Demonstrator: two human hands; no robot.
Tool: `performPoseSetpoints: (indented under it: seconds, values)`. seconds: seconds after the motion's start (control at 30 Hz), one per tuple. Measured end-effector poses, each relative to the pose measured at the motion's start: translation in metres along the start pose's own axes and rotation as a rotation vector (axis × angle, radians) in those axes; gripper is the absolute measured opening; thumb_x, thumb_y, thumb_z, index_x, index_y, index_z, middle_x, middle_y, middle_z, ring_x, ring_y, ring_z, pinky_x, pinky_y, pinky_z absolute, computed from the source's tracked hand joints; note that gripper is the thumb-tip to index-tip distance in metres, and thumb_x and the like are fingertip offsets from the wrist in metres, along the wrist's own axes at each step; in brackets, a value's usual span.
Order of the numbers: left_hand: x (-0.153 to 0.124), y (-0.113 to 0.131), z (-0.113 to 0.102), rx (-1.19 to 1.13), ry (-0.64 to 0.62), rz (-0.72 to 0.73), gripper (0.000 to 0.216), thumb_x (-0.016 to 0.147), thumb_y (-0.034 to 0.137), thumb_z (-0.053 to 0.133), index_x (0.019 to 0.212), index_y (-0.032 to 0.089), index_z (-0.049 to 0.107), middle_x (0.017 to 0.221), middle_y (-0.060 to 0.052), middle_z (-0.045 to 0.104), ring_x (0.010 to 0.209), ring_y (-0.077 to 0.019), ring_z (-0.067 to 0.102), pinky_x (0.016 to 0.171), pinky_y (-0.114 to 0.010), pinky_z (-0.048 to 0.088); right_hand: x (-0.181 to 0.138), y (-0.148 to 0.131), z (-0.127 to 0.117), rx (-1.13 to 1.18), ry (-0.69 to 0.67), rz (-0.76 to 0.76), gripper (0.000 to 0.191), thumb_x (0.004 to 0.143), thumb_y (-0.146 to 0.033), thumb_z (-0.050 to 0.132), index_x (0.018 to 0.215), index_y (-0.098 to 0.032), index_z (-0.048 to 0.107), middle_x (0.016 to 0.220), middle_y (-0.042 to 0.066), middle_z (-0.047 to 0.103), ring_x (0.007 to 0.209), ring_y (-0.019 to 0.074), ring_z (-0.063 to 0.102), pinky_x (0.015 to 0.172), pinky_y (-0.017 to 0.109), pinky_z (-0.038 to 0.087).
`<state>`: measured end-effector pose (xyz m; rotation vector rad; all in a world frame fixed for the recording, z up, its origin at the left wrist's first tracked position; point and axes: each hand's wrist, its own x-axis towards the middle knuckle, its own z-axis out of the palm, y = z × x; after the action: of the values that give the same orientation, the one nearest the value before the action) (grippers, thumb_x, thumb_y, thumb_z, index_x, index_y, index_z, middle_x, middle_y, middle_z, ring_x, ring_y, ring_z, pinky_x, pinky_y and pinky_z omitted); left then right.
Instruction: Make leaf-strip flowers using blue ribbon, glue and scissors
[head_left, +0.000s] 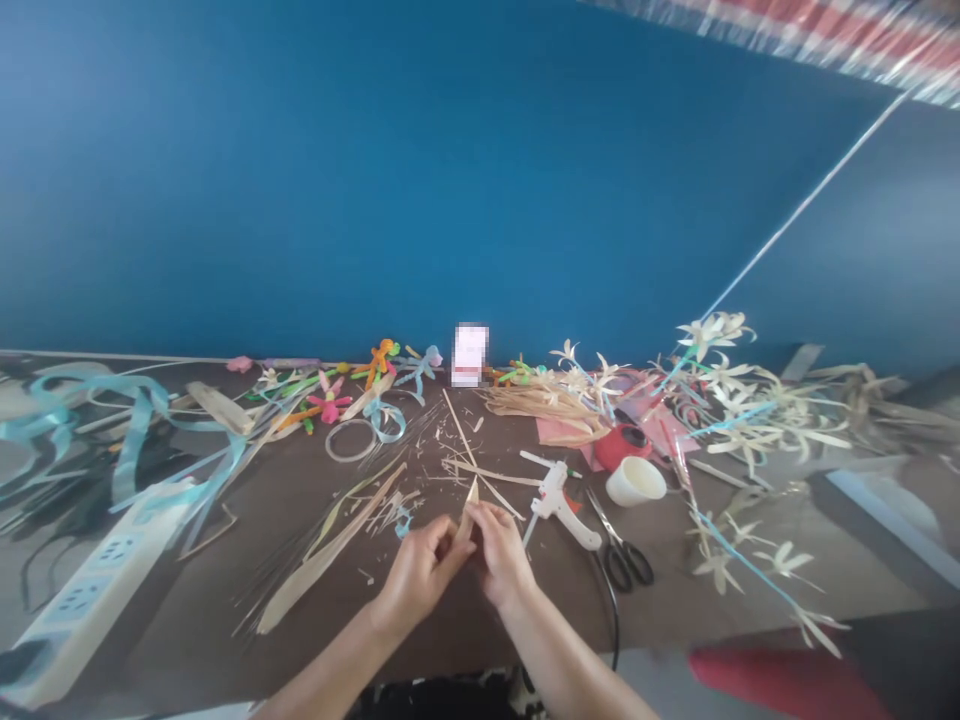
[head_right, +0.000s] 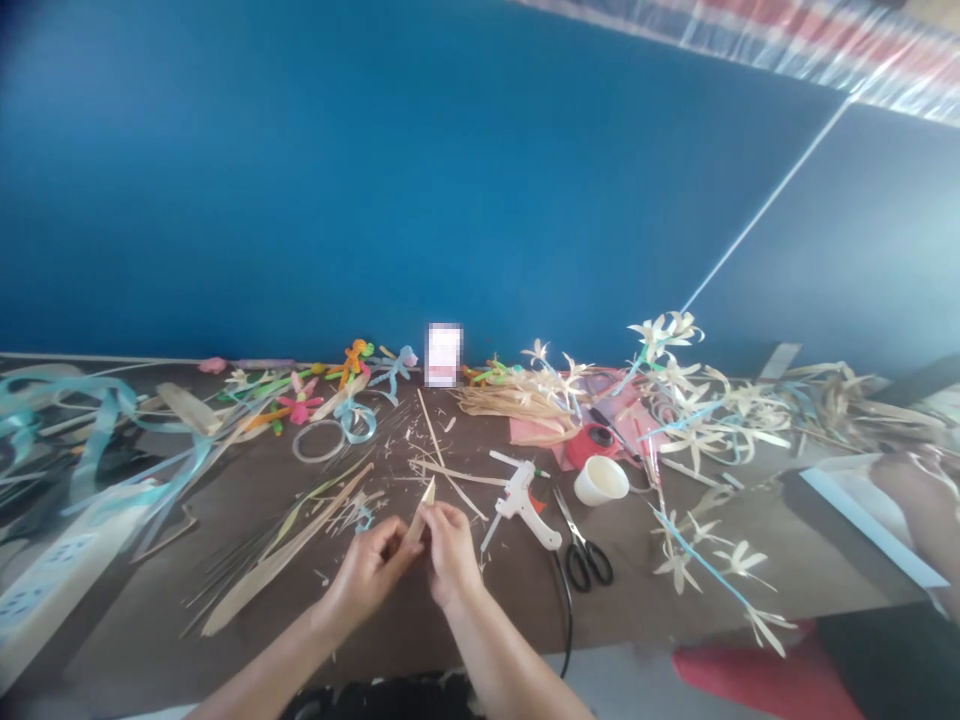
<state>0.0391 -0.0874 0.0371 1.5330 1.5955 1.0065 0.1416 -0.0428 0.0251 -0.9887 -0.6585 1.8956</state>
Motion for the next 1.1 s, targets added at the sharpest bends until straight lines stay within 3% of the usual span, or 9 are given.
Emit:
performPoseSetpoints:
  seconds: [0.23, 0.47, 0.57, 0.67, 0.83, 1.0, 1.1]
  values:
    - [0.004, 0.001, -0.001, -0.116, -0.051, -0.077, 0.022, 0.07, 0.035, 0.054, 0.062, 0.016, 0.048, 0.048, 0.006, 0.035, 0.046, -0.0069, 0.03, 0.043, -0.019, 0.021, 0.007, -0.02, -0.004, -0.001, -0.038, 0.001, 0.013, 0.061, -0.025, 0.061, 0.059, -0.017, 0.051, 0.048, -0.006, 0.048, 0.036, 0.0063, 0.04, 0.036, 0.019, 0.031]
    - [0.003, 0.002, 0.001, -0.367, -0.155, -0.137, 0.02, 0.07, 0.033, 0.055, 0.064, 0.016, 0.048, 0.047, 0.007, 0.035, 0.043, -0.0058, 0.029, 0.042, -0.018, 0.021, 0.02, -0.025, -0.008, -0.018, 0.011, -0.024, 0.023, 0.065, -0.033, 0.059, 0.053, -0.016, 0.05, 0.042, -0.006, 0.045, 0.033, 0.0059, 0.039, 0.032, 0.018, 0.03]
    - [-0.001, -0.001, 0.001, -0.428, -0.13, -0.159, 0.022, 0.07, 0.033, 0.056, 0.061, 0.016, 0.045, 0.046, 0.007, 0.035, 0.042, -0.0054, 0.028, 0.042, -0.018, 0.021, 0.024, -0.031, -0.01, -0.019, 0.022, -0.016, 0.024, 0.066, -0.037, 0.059, 0.055, -0.016, 0.052, 0.042, -0.005, 0.046, 0.032, 0.0067, 0.04, 0.032, 0.019, 0.03]
    - [-0.003, -0.006, 0.002, -0.449, -0.028, -0.159, 0.027, 0.073, 0.034, 0.052, 0.056, 0.016, 0.042, 0.046, 0.007, 0.032, 0.044, -0.0054, 0.027, 0.042, -0.018, 0.021, 0.024, -0.038, -0.01, -0.01, 0.035, -0.035, 0.025, 0.068, -0.04, 0.056, 0.06, -0.017, 0.053, 0.045, -0.005, 0.047, 0.034, 0.0068, 0.041, 0.032, 0.018, 0.031]
    - [-0.002, -0.009, 0.005, -0.427, 0.112, -0.25, 0.029, 0.073, 0.038, 0.051, 0.056, 0.015, 0.043, 0.044, 0.007, 0.032, 0.042, -0.0049, 0.025, 0.04, -0.018, 0.018, 0.007, -0.034, -0.004, -0.233, -0.157, -0.059, 0.022, 0.064, -0.036, 0.062, 0.067, -0.016, 0.055, 0.054, -0.003, 0.051, 0.042, 0.0077, 0.045, 0.033, 0.016, 0.033]
    - [0.001, -0.006, 0.005, -0.54, 0.099, -0.296, 0.03, 0.075, 0.04, 0.047, 0.058, 0.016, 0.044, 0.041, 0.008, 0.03, 0.039, -0.0053, 0.024, 0.039, -0.018, 0.018, -0.006, -0.021, -0.002, -0.18, -0.171, -0.033, 0.017, 0.072, -0.034, 0.053, 0.076, -0.018, 0.056, 0.06, -0.002, 0.053, 0.048, 0.0095, 0.048, 0.038, 0.018, 0.037]
    - [0.0, -0.004, 0.006, -0.534, 0.053, -0.31, 0.032, 0.075, 0.04, 0.048, 0.055, 0.016, 0.043, 0.041, 0.007, 0.031, 0.039, -0.0053, 0.023, 0.039, -0.019, 0.017, -0.007, -0.016, -0.005, -0.289, -0.222, -0.021, 0.018, 0.068, -0.032, 0.058, 0.079, -0.018, 0.057, 0.059, -0.002, 0.054, 0.048, 0.0101, 0.049, 0.039, 0.018, 0.036]
